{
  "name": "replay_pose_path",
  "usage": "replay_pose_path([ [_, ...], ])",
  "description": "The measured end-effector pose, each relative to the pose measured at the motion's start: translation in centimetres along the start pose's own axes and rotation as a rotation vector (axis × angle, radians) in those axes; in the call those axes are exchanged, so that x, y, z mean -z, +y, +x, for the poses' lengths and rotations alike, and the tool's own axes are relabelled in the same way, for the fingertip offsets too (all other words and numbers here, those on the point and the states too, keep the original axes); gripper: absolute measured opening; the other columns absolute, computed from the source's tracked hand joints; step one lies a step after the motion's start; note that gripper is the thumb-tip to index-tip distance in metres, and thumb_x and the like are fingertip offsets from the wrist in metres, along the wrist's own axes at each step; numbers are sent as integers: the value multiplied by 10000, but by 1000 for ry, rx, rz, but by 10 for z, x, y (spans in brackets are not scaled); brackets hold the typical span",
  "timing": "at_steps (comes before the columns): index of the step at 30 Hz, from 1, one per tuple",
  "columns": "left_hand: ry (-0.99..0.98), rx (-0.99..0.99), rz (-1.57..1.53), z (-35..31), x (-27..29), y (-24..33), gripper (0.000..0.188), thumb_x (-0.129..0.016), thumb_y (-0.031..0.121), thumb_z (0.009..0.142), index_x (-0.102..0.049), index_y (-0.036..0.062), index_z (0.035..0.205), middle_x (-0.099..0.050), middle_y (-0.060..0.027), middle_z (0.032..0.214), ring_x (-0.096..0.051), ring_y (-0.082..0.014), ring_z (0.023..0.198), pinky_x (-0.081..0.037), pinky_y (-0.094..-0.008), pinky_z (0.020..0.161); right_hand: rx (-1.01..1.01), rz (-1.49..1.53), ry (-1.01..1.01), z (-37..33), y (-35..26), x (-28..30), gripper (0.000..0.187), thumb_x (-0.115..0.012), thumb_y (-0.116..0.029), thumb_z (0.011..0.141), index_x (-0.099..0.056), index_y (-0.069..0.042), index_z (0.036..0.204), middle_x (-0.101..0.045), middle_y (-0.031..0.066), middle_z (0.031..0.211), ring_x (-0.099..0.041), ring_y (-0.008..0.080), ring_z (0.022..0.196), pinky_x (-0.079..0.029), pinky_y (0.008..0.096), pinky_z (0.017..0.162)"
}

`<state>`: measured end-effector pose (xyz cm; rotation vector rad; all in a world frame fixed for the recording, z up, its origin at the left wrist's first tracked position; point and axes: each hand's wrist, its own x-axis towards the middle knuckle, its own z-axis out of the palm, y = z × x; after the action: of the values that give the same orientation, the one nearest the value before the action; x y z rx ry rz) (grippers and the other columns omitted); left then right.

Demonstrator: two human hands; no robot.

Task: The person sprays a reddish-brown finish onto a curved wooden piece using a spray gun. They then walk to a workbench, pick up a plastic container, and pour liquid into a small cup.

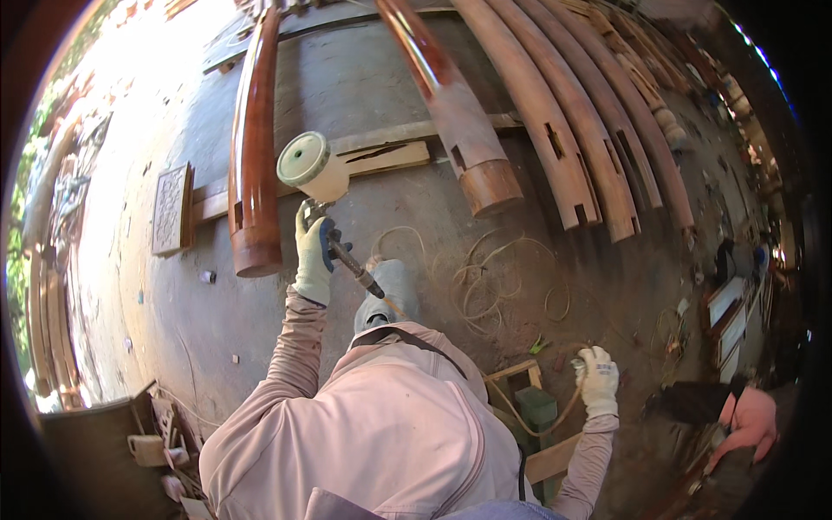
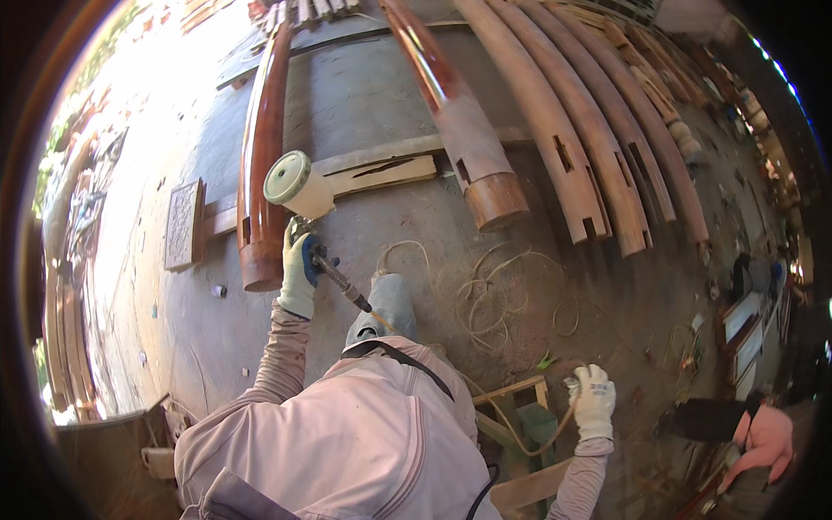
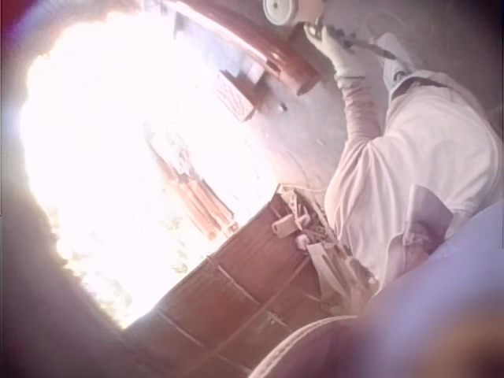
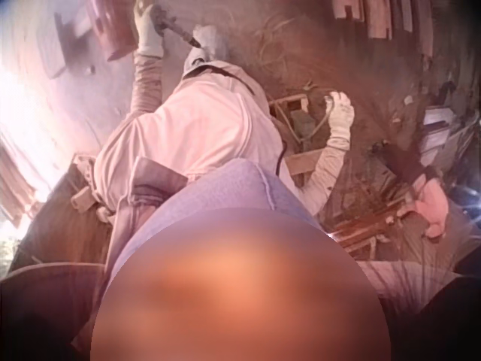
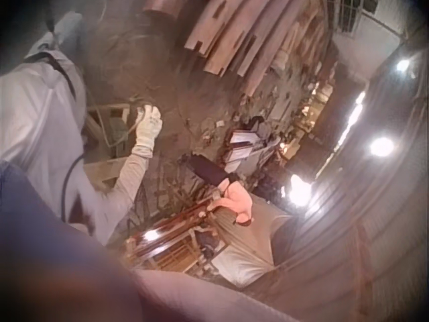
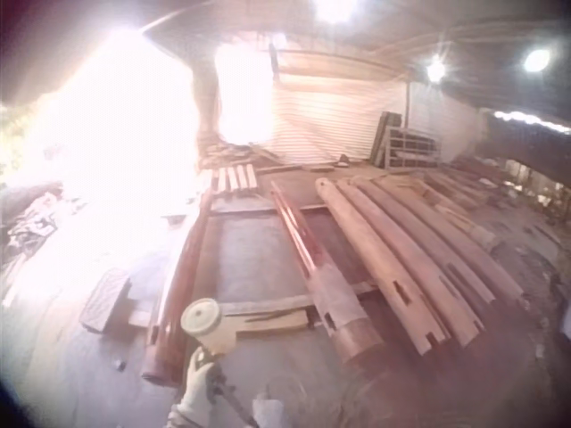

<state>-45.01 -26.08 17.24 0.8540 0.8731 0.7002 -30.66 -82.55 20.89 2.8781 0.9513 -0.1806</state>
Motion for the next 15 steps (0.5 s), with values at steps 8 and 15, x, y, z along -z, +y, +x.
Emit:
replay_pose_path([
  [8,-76,123,78,13,-23,-19,549,-539,62,846,-390,250,1341,-531,-47,827,-567,-187,628,-574,-486,543,-277,123,-59,-78,-18,-15,291,-640,-164,757,-597,-163,1045,-555,91,1098,-568,296,1011,-455,423,815],
  [15,-182,141,99,5,-30,-24,604,-563,75,848,-354,240,1391,-556,-66,895,-580,-202,640,-574,-451,533,-362,-272,-33,-25,49,18,199,-585,-334,888,-569,-164,991,-583,94,932,-605,306,854,-471,436,710],
])
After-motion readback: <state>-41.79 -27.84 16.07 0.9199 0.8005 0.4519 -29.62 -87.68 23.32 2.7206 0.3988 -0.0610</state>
